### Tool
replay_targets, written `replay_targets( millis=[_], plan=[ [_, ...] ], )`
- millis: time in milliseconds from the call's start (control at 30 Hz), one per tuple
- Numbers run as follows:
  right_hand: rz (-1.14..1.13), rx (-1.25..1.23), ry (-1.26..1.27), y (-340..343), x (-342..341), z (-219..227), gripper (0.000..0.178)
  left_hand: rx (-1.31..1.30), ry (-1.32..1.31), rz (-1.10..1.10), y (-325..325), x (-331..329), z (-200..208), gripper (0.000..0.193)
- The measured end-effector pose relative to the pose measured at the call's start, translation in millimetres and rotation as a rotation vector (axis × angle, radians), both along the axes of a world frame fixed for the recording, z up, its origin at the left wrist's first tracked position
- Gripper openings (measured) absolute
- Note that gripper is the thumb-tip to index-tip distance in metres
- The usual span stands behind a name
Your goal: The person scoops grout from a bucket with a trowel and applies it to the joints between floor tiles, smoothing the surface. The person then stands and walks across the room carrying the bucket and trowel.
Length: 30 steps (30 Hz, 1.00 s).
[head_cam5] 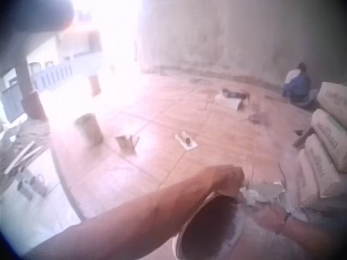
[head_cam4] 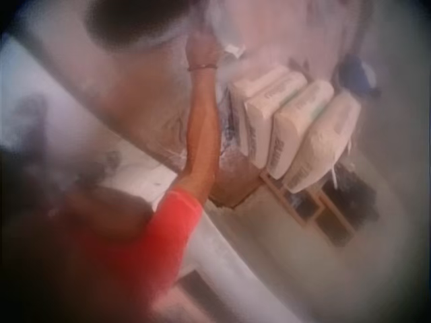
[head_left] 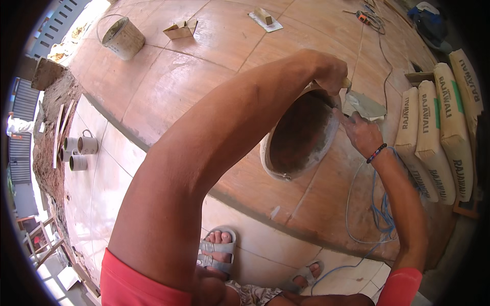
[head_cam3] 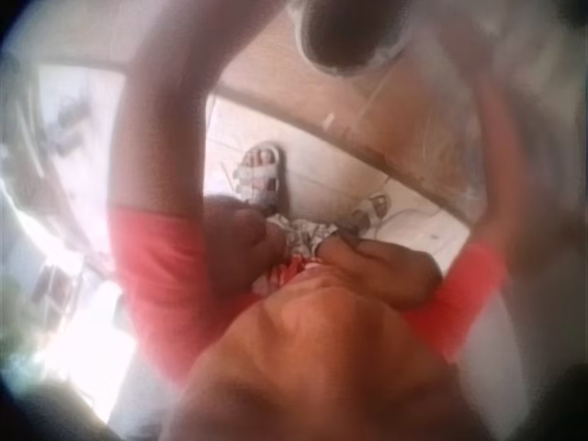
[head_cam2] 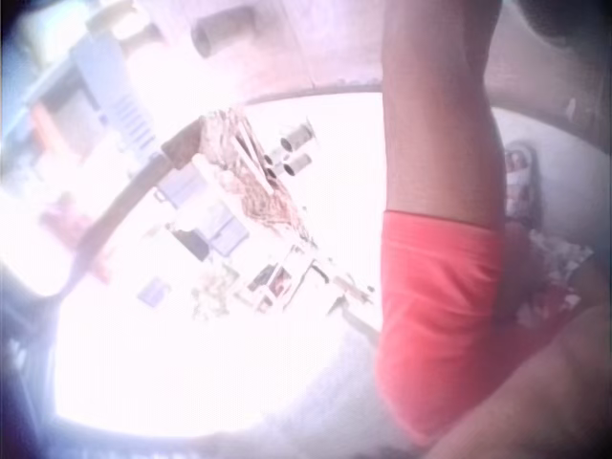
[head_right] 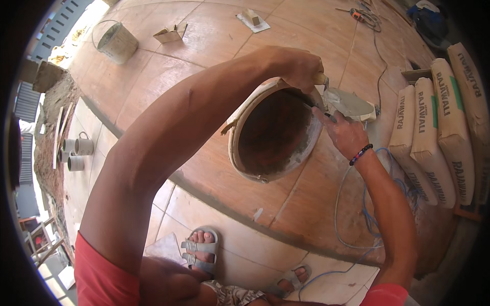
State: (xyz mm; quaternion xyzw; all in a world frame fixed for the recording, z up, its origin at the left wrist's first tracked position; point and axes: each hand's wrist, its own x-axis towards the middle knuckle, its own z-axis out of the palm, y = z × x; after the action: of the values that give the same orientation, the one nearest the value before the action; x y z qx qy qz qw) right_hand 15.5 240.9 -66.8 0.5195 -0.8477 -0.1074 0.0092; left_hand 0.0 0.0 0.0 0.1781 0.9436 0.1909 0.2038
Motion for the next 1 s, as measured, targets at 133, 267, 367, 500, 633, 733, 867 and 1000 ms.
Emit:
replay_targets(
  millis=[133,267,367,500,633,733,867,1000],
  plan=[
    [-0.227,0.003,-0.279,-1.6,25.0,-17.9,0.062,-0.013,0.015,0.008,-2.4,0.9,8.5,0.035],
    [-0.139,-0.329,-0.653,10.2,46.0,-51.3,0.055,0.0,0.048,-0.003,-5.8,-0.9,3.9,0.035],
    [-0.167,-0.44,-0.715,8.7,55.4,-34.5,0.052,0.005,0.027,0.03,-12.3,0.0,-2.6,0.035],
    [-0.103,-0.449,-0.416,3.8,34.1,-6.3,0.054,0.026,0.035,0.061,-9.2,-2.3,2.3,0.033],
    [-0.135,-0.153,-0.117,-25.3,20.6,-9.9,0.06,0.014,0.008,0.057,-3.0,-8.7,1.1,0.033],
    [-0.155,-0.036,0.002,-43.9,34.2,-21.5,0.063,0.027,0.067,0.017,-8.3,-8.7,-1.8,0.033],
    [-0.167,0.095,0.044,-51.8,62.4,-31.4,0.067,-0.03,0.09,-0.002,-16.2,-12.6,-6.9,0.037],
    [-0.134,-0.057,-0.144,-32.4,65.8,-67.1,0.065,-0.152,0.055,0.009,-8.5,-30.9,-16.1,0.043]
  ],
)
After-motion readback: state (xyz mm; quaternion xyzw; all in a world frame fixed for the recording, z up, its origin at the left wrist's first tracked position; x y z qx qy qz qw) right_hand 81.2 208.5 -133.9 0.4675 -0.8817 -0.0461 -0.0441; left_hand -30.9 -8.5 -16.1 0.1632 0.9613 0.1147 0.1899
